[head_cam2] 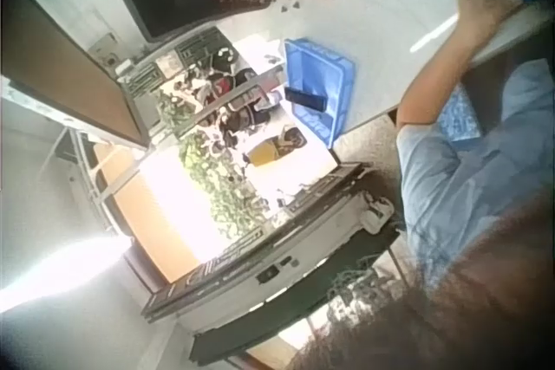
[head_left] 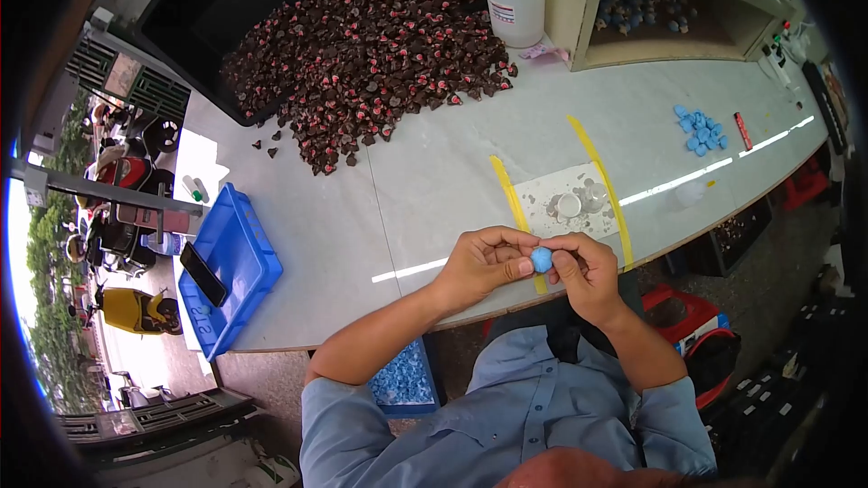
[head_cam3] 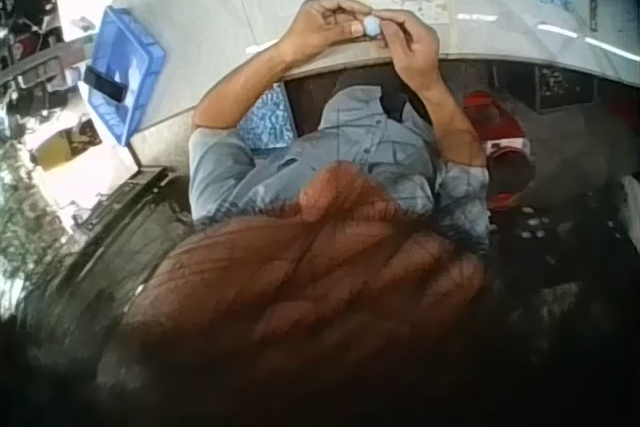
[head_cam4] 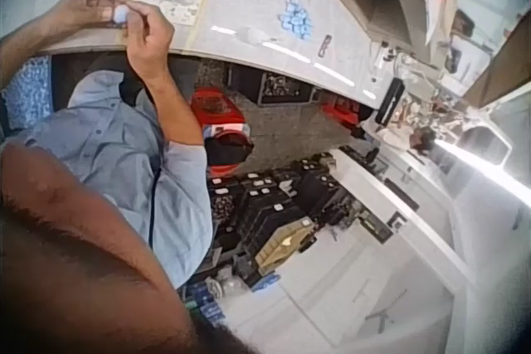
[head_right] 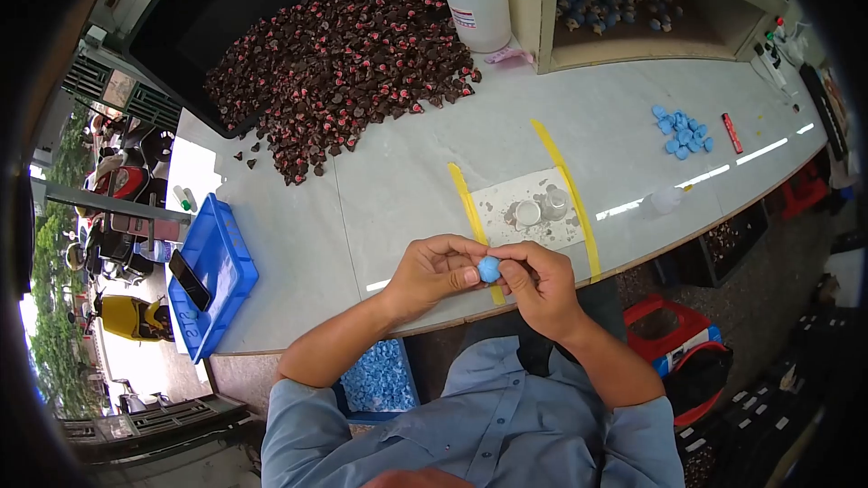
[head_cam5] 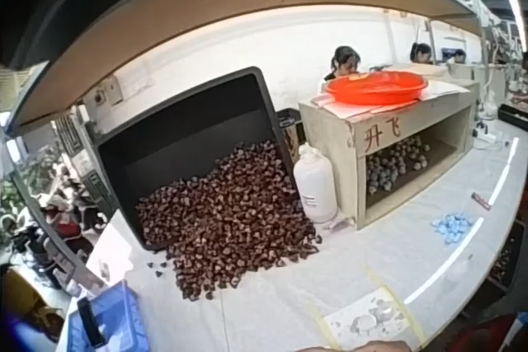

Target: The person assembles small blue toy components and pink components by hand, applying glue with a glue applicator and attaching the parts together.

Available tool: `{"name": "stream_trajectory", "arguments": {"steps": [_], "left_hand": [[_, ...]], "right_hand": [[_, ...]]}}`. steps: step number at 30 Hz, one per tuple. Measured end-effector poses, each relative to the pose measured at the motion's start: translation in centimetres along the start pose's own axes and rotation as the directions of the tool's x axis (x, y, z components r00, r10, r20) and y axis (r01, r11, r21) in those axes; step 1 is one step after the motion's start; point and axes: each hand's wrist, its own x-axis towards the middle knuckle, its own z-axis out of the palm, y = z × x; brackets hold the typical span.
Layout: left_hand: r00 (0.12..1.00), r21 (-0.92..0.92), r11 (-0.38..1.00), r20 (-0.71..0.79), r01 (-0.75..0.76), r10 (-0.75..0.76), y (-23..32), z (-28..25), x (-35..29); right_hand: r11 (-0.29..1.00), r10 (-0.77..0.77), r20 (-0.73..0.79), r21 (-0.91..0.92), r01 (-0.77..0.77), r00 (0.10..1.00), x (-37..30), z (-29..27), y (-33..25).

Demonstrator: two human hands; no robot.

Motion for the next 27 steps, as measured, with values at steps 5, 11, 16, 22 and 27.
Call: {"name": "stream_trajectory", "arguments": {"steps": [5, 11, 16, 22, 27], "left_hand": [[0.997, 0.08, 0.994, 0.023, 0.073, -0.075, 0.5, 0.1, -0.2], [0.996, 0.121, 0.989, 0.009, 0.084, -0.085, 0.6, 0.2, -0.6], [0.995, 0.103, 0.99, -0.029, 0.097, -0.095, 0.4, 0.3, -0.6], [0.995, 0.162, 0.987, -0.101, 0.008, 0.009, 0.1, 0.6, -0.7], [0.982, 0.302, 0.949, -0.131, -0.091, 0.136, -0.6, 0.7, -0.6]], "right_hand": [[0.999, 0.025, 0.076, -0.03, -0.022, 0.997, -0.2, -0.4, -0.3], [0.998, 0.025, 0.073, 0.049, -0.029, 0.997, -0.2, -0.6, 0.0], [0.992, 0.083, 0.115, 0.083, -0.093, 0.99, 0.2, -1.0, -0.1], [0.993, 0.103, 0.087, 0.055, -0.108, 0.991, 0.6, -0.5, 0.1], [0.994, 0.093, 0.07, -0.056, -0.09, 0.993, 0.5, -0.4, 0.4]]}}
